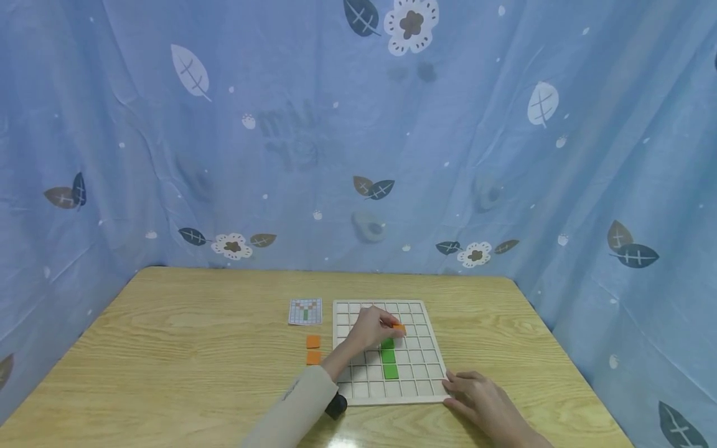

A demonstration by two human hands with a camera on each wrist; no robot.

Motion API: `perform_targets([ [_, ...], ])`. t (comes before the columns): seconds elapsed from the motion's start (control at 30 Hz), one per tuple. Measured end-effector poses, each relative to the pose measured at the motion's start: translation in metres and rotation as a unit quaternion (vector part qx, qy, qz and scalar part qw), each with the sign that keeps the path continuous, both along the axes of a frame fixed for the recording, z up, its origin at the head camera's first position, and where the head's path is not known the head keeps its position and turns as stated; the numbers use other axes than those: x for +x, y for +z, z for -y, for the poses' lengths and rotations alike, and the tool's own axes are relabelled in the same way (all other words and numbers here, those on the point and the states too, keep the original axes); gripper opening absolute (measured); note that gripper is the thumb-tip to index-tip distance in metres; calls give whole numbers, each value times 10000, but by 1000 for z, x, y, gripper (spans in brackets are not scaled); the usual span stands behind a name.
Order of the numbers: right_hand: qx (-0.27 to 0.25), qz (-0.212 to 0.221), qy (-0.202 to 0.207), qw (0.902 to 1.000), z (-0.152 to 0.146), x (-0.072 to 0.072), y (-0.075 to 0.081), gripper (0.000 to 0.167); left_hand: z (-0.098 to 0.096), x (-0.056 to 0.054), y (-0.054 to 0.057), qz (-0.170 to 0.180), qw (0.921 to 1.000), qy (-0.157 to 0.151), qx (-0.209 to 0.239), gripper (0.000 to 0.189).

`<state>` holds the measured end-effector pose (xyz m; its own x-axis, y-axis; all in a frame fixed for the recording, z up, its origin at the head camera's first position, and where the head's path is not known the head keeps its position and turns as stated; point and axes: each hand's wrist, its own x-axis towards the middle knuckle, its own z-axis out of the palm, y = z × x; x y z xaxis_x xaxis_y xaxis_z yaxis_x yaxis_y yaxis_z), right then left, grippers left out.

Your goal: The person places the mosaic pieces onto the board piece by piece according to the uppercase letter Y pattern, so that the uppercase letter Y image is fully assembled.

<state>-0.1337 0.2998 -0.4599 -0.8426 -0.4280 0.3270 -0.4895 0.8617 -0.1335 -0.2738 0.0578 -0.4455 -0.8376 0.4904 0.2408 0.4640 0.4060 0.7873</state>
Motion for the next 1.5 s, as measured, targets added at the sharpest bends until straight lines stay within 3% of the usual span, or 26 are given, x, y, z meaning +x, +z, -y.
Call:
perform_targets([
  [0.2,-5,240,-168,9996,2,1,2,33,-6,2,-4,331,9991,-247,-55,15],
  [0.43,-66,605,-278,9978,3,3,1,33,-2,5,-9,269,9976,-424,-472,16],
  [0.53,-111,711,-332,9969,4,5,1,34,1,4,-11,304,9977,-451,-406,15],
  [0.67,-123,759,-358,9964,4,5,1,34,0,1,-13,200,9994,-214,-206,15],
  [0.8,-52,819,-412,9958,4,4,1,35,-3,2,-13,59,9997,229,93,16],
  [1.0,72,709,-424,9966,3,2,2,35,-9,3,-10,160,9956,785,482,12],
  [1.3,-22,336,-275,9991,3,2,2,33,-14,3,-19,188,9938,1052,314,14],
  [1.5,-35,457,-317,9984,3,1,2,34,-17,5,-19,186,9927,1178,153,22],
])
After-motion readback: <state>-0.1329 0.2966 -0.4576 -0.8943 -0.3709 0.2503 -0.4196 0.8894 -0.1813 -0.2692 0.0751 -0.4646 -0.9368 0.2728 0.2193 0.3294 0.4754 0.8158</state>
